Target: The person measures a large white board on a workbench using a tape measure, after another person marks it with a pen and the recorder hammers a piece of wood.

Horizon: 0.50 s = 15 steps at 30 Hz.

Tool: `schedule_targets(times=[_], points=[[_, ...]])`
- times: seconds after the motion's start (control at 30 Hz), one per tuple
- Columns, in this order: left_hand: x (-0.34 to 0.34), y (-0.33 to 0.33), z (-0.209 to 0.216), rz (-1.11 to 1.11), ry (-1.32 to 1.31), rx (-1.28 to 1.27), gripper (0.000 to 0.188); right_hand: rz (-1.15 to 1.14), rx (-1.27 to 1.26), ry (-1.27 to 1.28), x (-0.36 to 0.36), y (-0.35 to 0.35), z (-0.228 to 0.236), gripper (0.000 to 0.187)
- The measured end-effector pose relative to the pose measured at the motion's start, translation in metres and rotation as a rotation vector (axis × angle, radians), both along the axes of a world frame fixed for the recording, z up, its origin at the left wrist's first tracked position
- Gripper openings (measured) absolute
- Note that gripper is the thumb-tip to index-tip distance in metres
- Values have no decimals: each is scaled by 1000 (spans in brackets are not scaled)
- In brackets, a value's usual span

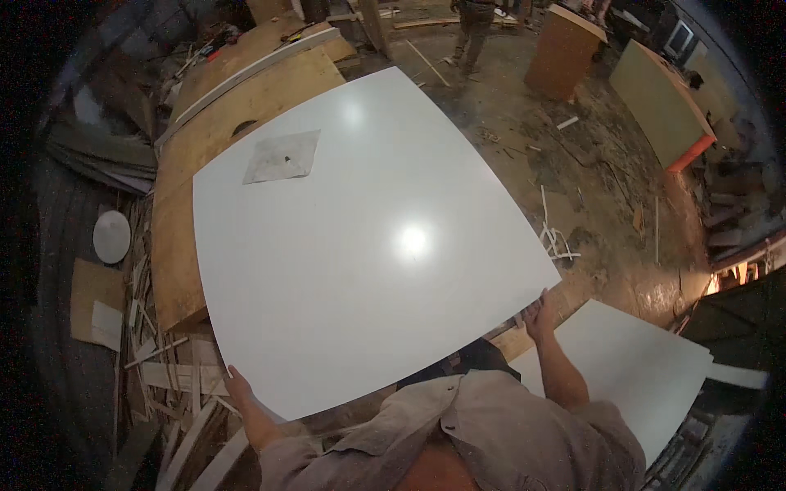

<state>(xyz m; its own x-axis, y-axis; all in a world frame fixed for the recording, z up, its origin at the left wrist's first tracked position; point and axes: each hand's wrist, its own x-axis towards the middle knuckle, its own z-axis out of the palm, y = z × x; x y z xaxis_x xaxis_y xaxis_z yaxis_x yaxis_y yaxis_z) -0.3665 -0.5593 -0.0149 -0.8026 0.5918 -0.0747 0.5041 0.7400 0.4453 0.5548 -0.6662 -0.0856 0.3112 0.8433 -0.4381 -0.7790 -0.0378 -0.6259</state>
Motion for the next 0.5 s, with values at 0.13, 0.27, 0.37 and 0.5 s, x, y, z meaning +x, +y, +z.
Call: schedule_targets(times=[0.13, 0.27, 0.37, 0.5], points=[[24, -47, 39, 87, 320, -137, 61, -209, -365, -165, -48, 40, 9, 53], [79, -72, 15, 69, 298, 23, 53, -176, -284, -189, -20, 39, 22, 62], [129, -105, 3, 82, 331, 75, 47, -202, -351, -149, -39, 49, 37, 66], [267, -92, 1, 17, 261, 146, 43, -231, -407, -126, 19, 27, 33, 71]])
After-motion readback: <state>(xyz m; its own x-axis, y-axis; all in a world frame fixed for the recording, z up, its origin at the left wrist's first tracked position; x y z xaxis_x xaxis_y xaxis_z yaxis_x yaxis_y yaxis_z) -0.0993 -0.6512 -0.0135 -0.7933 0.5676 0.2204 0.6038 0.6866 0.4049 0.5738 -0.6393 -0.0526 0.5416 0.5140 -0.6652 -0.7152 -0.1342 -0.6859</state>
